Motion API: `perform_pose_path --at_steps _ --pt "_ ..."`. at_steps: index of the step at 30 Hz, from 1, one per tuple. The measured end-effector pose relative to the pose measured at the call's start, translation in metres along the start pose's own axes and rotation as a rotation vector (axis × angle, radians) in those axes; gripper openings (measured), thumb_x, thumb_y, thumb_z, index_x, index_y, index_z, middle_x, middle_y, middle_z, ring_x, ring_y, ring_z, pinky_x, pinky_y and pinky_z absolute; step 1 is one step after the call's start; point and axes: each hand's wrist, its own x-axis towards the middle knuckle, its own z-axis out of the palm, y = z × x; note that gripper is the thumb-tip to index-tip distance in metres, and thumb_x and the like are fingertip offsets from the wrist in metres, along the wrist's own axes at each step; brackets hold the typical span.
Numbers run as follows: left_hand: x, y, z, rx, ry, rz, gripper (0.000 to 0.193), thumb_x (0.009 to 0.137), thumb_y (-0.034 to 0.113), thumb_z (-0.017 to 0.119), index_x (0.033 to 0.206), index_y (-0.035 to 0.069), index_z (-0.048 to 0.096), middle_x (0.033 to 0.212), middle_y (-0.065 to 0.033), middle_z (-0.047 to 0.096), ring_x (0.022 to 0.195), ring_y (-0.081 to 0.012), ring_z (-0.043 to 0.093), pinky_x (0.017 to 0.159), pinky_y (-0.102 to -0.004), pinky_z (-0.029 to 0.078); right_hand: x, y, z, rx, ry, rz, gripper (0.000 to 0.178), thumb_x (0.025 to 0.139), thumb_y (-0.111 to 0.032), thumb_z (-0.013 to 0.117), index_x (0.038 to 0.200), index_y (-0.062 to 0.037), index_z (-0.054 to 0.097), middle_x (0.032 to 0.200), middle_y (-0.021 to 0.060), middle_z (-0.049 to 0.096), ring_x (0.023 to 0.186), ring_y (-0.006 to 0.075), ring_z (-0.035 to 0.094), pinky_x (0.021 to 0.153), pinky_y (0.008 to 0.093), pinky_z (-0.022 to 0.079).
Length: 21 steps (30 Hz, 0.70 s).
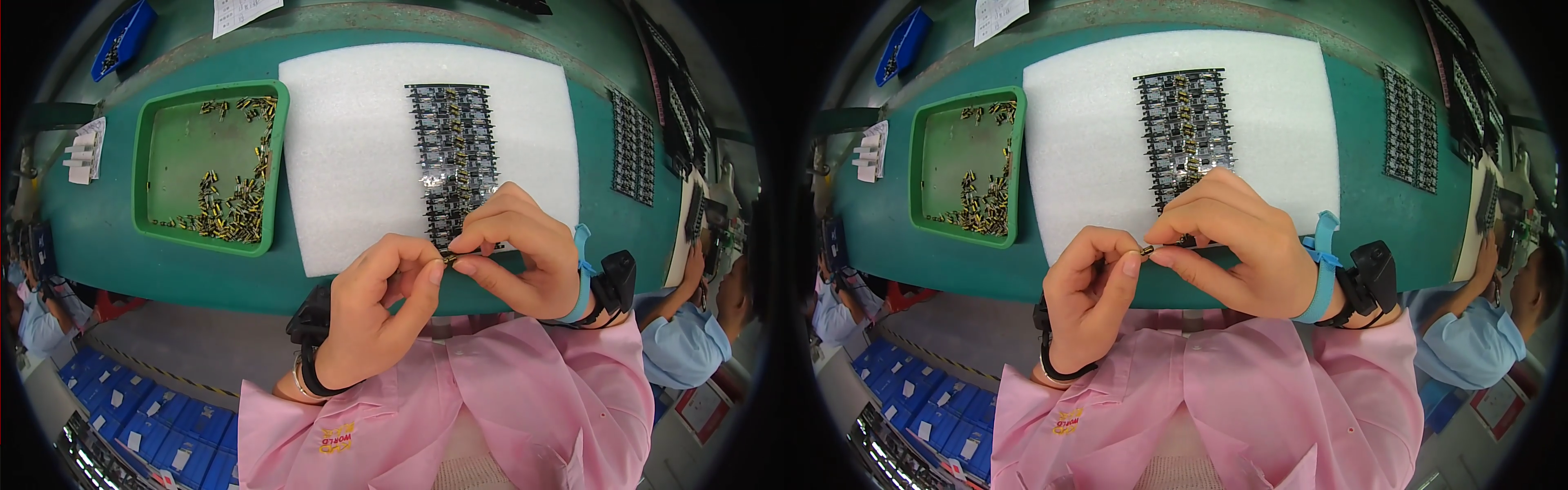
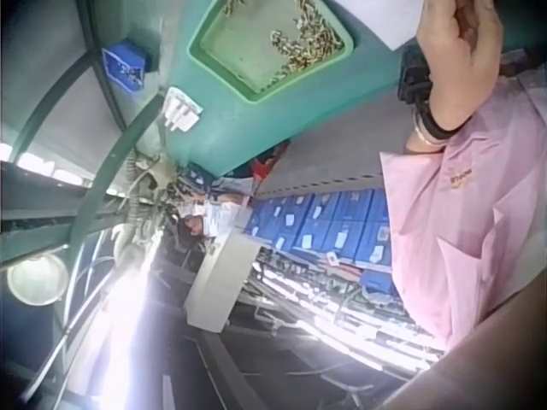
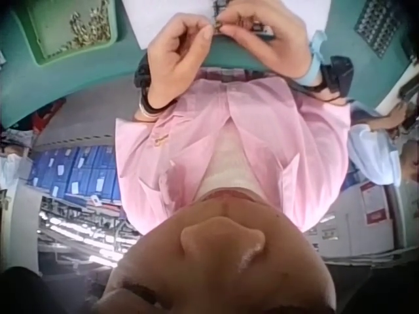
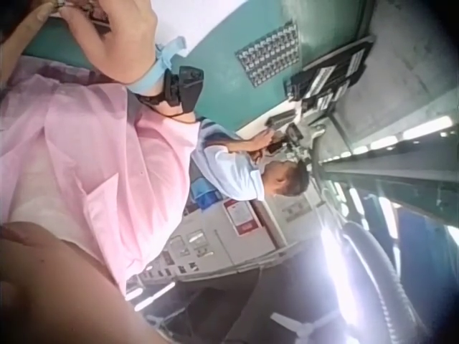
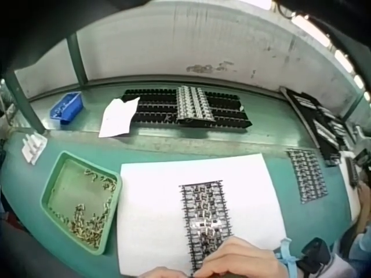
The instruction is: The person picks up capacitors from a tray and inserts them into a circuit board strip, occasionally holding several in their palm. After placing the components, the person uses their fingers to press them firmly into the board and points at them.
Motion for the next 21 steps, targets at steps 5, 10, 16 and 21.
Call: perform_pose_path --at_steps 5,10,16,21 --pt "0.000 0.003 -0.001 0.029 -0.052 -0.015 0.004 0.093 0.001 0.055 0.096 -0.002 0.053 0.078 0.0045 0.048 0.066 0.0002 0.035 0.055 -0.0150 0.028 0.000 0.005 0.002 0.004 -0.009 -0.020 0.017 0.075 0.003 0.070 0.091 -0.0012 0.064 0.085 0.0065 0.062 0.068 0.0165 0.050 0.060 0.0268 0.041" --pt "0.002 -0.003 -0.001 0.027 -0.043 -0.011 0.004 0.092 0.002 0.057 0.094 -0.001 0.055 0.076 0.0030 0.049 0.064 -0.0010 0.039 0.054 -0.0164 0.032 0.000 0.008 0.003 0.020 -0.014 -0.006 0.015 0.075 0.003 0.070 0.089 -0.0007 0.064 0.083 0.0068 0.061 0.069 0.0163 0.050 0.060 0.0264 0.040" --pt "0.003 -0.013 -0.003 0.178 0.017 -0.050 0.007 0.087 0.005 0.063 0.090 0.000 0.058 0.071 -0.0032 0.053 0.058 -0.0077 0.047 0.053 -0.0214 0.039 -0.006 0.018 -0.005 -0.084 0.066 0.062 0.015 0.074 0.003 0.070 0.086 -0.0017 0.063 0.080 0.0057 0.061 0.068 0.0172 0.051 0.060 0.0279 0.042" --pt "0.016 -0.025 -0.006 0.527 -0.007 -0.017 0.013 0.084 0.008 0.066 0.092 0.001 0.058 0.073 -0.0074 0.053 0.057 -0.0148 0.048 0.054 -0.0269 0.042 -0.014 0.050 -0.008 -0.348 0.102 0.099 0.015 0.073 0.004 0.069 0.085 -0.0017 0.062 0.079 0.0065 0.060 0.070 0.0200 0.052 0.061 0.0296 0.043"
